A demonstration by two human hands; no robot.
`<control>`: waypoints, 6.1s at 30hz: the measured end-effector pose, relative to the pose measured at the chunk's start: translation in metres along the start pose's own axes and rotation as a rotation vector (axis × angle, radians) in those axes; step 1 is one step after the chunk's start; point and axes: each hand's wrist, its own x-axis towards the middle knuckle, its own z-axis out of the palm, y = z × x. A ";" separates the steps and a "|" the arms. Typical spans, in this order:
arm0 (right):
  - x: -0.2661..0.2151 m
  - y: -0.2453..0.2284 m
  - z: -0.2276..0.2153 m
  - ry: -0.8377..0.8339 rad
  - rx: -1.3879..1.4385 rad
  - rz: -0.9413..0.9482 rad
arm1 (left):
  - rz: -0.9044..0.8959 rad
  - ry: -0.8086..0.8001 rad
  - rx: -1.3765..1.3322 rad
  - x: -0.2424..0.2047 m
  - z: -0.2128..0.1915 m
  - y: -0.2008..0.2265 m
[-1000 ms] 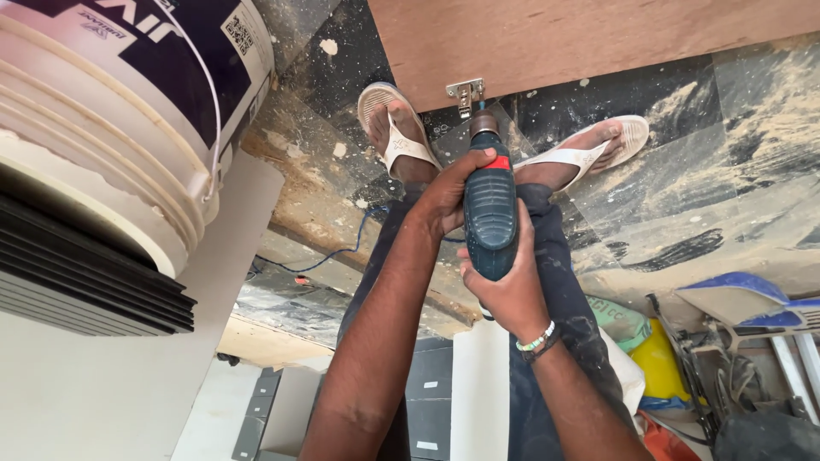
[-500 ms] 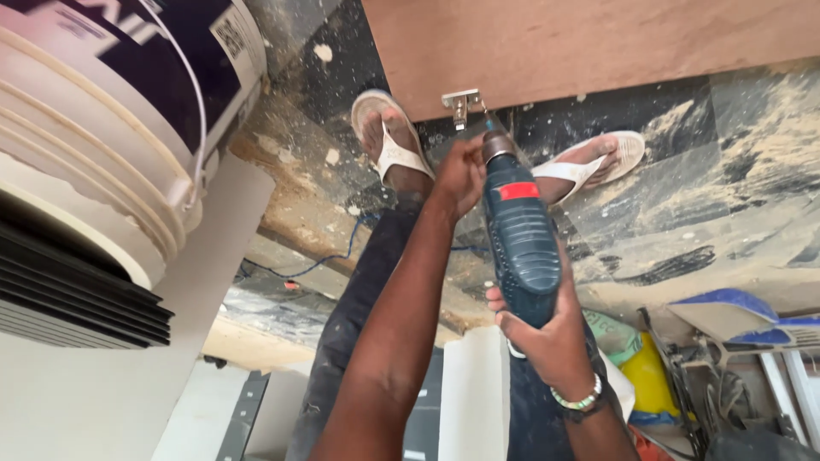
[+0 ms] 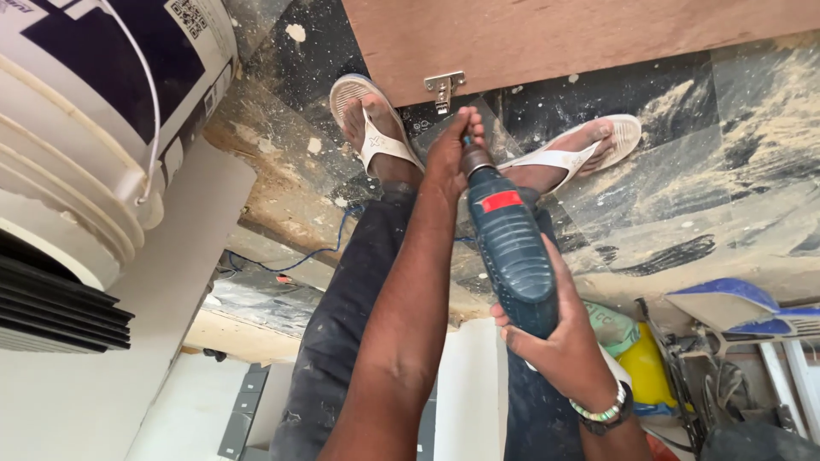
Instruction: Fitting and marking positions for cabinet hinges on a wooden panel.
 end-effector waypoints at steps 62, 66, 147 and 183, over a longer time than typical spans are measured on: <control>0.047 -0.009 0.113 0.086 -0.595 -0.360 | -0.275 -0.033 0.215 -0.079 0.023 0.097; 0.045 -0.016 0.119 0.052 -0.610 -0.242 | -0.304 -0.004 0.184 -0.078 0.005 0.096; 0.042 -0.013 0.117 0.064 -0.234 -0.144 | 0.039 0.289 0.889 0.010 0.022 0.116; -0.236 0.024 -0.214 0.281 0.459 -0.229 | 0.247 -0.087 1.399 -0.202 0.178 -0.127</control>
